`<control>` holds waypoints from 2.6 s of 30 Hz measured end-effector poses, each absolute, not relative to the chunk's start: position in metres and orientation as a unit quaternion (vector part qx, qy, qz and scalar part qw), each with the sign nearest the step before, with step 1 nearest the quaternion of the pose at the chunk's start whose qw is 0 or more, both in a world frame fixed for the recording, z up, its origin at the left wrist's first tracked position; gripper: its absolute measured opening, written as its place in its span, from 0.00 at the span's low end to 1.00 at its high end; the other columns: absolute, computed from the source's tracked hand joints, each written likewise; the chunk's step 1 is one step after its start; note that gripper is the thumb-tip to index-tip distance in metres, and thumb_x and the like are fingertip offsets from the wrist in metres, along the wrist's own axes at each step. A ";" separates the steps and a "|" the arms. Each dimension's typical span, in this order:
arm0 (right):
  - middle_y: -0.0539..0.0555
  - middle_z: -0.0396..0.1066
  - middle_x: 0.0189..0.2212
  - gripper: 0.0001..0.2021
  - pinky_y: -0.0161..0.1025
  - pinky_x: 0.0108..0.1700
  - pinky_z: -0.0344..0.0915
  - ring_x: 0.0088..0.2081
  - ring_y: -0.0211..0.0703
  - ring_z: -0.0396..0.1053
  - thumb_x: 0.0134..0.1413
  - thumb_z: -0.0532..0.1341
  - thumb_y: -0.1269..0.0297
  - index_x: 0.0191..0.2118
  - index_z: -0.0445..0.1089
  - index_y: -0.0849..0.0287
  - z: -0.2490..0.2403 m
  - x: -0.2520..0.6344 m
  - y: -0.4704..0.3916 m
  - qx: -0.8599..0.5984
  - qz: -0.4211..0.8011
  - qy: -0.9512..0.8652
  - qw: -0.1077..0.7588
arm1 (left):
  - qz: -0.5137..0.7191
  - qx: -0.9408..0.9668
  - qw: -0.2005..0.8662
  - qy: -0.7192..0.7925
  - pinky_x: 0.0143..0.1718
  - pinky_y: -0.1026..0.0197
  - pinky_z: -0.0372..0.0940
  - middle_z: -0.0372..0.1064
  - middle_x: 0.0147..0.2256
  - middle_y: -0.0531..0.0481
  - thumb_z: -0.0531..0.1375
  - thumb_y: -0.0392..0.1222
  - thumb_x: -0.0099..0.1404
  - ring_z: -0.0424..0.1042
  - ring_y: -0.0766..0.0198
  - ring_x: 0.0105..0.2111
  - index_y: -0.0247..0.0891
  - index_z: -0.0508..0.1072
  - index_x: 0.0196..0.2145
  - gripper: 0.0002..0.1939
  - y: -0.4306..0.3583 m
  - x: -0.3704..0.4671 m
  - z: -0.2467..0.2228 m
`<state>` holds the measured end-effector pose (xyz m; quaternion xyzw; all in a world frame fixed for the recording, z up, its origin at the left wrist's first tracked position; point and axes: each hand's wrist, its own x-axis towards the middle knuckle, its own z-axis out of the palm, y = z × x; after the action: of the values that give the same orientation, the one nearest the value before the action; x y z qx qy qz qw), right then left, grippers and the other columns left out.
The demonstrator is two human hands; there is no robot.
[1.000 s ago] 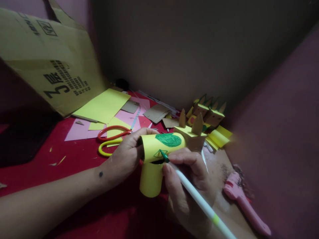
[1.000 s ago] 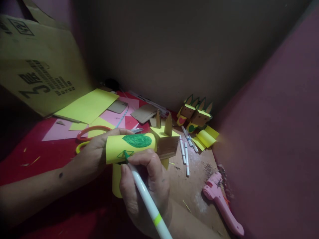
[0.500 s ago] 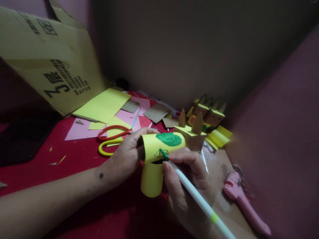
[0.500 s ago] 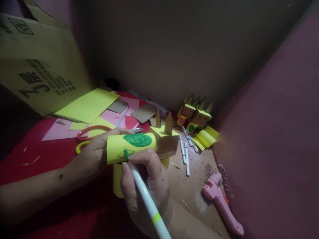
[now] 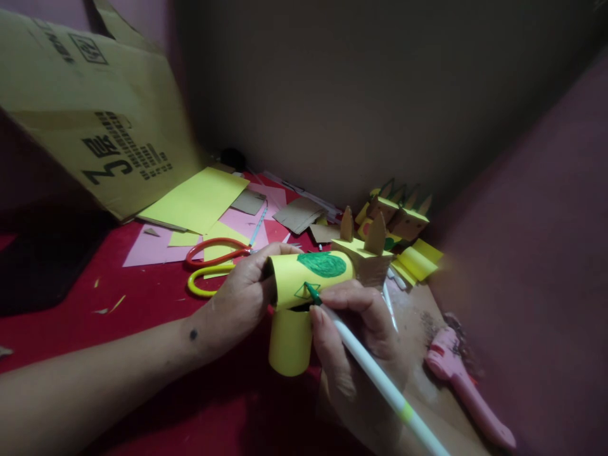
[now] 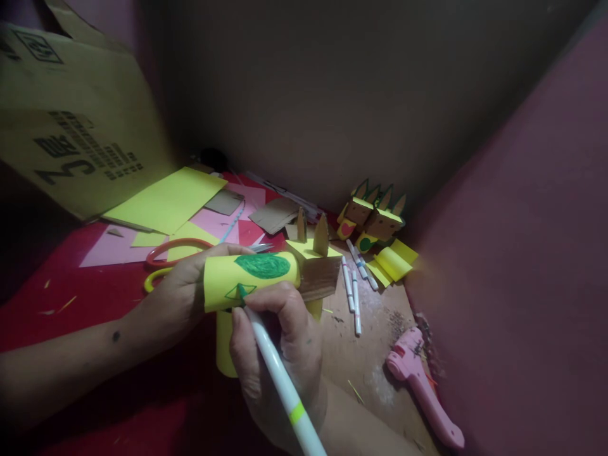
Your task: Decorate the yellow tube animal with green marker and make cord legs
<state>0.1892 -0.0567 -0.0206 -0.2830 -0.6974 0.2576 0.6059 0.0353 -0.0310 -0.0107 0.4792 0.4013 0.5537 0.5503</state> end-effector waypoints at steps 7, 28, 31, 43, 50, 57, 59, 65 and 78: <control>0.46 0.65 0.32 0.11 0.30 0.33 0.65 0.29 0.32 0.64 0.60 0.62 0.75 0.43 0.66 0.51 -0.018 0.190 -0.056 -0.281 0.250 -0.709 0.596 | 0.554 0.472 0.550 0.411 0.46 0.51 0.69 0.77 0.44 0.46 0.67 0.48 0.59 0.75 0.48 0.46 0.40 0.73 0.47 0.20 -0.031 0.035 -0.014; 0.48 0.64 0.33 0.11 0.32 0.29 0.62 0.26 0.32 0.61 0.59 0.60 0.76 0.43 0.66 0.52 -0.016 0.190 -0.057 -0.259 0.285 -0.694 0.608 | 0.558 0.432 0.578 0.410 0.40 0.54 0.70 0.77 0.38 0.48 0.68 0.45 0.57 0.77 0.51 0.40 0.41 0.73 0.44 0.17 -0.032 0.035 -0.007; 0.48 0.65 0.33 0.11 0.33 0.31 0.63 0.28 0.34 0.62 0.59 0.60 0.75 0.43 0.66 0.51 -0.017 0.189 -0.056 -0.258 0.283 -0.694 0.610 | 0.558 0.436 0.573 0.412 0.40 0.54 0.70 0.77 0.38 0.49 0.68 0.45 0.57 0.76 0.52 0.40 0.41 0.73 0.43 0.17 -0.031 0.034 -0.007; 0.49 0.67 0.33 0.11 0.34 0.33 0.67 0.31 0.36 0.67 0.59 0.61 0.76 0.43 0.67 0.51 -0.015 0.189 -0.058 -0.268 0.256 -0.713 0.595 | 0.564 0.443 0.562 0.412 0.38 0.56 0.69 0.77 0.35 0.50 0.69 0.45 0.55 0.76 0.53 0.37 0.43 0.75 0.41 0.15 -0.032 0.036 -0.008; 0.49 0.68 0.34 0.12 0.35 0.35 0.68 0.33 0.38 0.68 0.59 0.61 0.77 0.44 0.67 0.51 -0.018 0.189 -0.057 -0.259 0.266 -0.707 0.601 | 0.556 0.446 0.568 0.411 0.40 0.53 0.70 0.77 0.37 0.48 0.69 0.46 0.56 0.76 0.52 0.38 0.42 0.74 0.41 0.15 -0.033 0.035 -0.007; 0.49 0.68 0.35 0.14 0.33 0.35 0.67 0.34 0.36 0.68 0.58 0.61 0.78 0.44 0.67 0.51 -0.018 0.189 -0.056 -0.252 0.273 -0.710 0.598 | 0.566 0.437 0.562 0.415 0.39 0.54 0.70 0.78 0.37 0.49 0.70 0.46 0.53 0.77 0.51 0.38 0.42 0.75 0.41 0.17 -0.031 0.036 -0.009; 0.49 0.68 0.35 0.14 0.34 0.36 0.67 0.33 0.36 0.67 0.58 0.61 0.79 0.43 0.67 0.52 -0.016 0.189 -0.056 -0.247 0.272 -0.716 0.594 | 0.564 0.441 0.557 0.421 0.38 0.54 0.70 0.77 0.35 0.50 0.70 0.46 0.53 0.77 0.52 0.37 0.43 0.75 0.39 0.16 -0.031 0.036 -0.009; 0.49 0.67 0.35 0.14 0.34 0.36 0.67 0.35 0.36 0.67 0.59 0.60 0.79 0.46 0.67 0.51 -0.017 0.190 -0.057 -0.251 0.267 -0.713 0.597 | 0.562 0.438 0.566 0.414 0.41 0.54 0.70 0.78 0.39 0.49 0.70 0.45 0.55 0.77 0.51 0.40 0.43 0.75 0.43 0.18 -0.032 0.035 -0.008; 0.48 0.69 0.33 0.13 0.35 0.33 0.68 0.31 0.36 0.68 0.57 0.60 0.80 0.42 0.67 0.52 -0.012 0.188 -0.058 -0.247 0.242 -0.732 0.587 | 0.562 0.432 0.567 0.419 0.37 0.56 0.69 0.77 0.35 0.50 0.69 0.44 0.54 0.75 0.54 0.36 0.43 0.75 0.41 0.16 -0.033 0.036 -0.007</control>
<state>0.1879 -0.0581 -0.0117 -0.2474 -0.7320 0.2419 0.5869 0.0364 -0.0328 -0.0071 0.4325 0.4185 0.5620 0.5674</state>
